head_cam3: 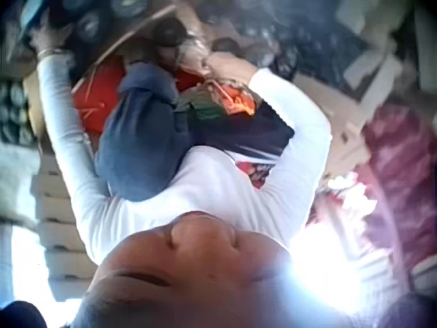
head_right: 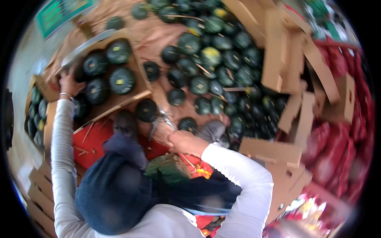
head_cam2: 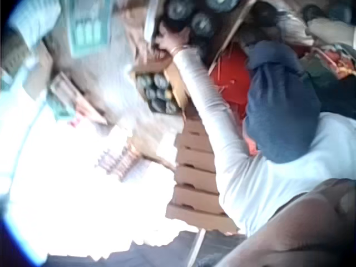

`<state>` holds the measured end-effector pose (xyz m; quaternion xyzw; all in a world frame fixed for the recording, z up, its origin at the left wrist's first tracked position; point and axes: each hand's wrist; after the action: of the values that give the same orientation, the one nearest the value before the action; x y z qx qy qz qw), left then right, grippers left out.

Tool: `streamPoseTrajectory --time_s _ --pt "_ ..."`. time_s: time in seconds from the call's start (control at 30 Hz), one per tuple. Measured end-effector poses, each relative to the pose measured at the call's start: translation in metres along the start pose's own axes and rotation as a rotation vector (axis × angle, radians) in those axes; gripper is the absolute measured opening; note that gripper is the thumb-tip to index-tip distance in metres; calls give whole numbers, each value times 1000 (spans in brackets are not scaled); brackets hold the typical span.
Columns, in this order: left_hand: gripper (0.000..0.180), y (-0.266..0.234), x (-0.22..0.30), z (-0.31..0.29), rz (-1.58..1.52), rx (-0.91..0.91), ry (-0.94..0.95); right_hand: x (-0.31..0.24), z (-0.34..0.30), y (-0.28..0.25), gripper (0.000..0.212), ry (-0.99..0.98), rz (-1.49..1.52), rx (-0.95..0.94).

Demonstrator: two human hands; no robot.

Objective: The person folds cardboard boxes, places pumpkins into them, uses a small tool to trim stems, and weighs the boxes on a digital scale.

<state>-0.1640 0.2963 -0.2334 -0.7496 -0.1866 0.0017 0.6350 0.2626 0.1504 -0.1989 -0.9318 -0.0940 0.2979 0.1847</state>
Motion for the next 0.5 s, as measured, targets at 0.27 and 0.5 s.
streamPoseTrajectory --time_s 0.27,0.5 --pt "79 -19 53 -45 -958 -133 180 169 -77 -21 35 768 -164 817" --pt "81 29 212 -142 -676 -715 921 229 -63 -121 80 1113 -109 1083"
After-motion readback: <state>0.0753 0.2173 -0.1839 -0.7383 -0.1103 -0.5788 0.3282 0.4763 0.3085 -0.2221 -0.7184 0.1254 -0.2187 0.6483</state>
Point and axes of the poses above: each hand's wrist, its own z-axis towards the middle knuckle, its own y-axis out of the palm, x = y × z, and after that the axes turned 6 degrees about -y, right-handed
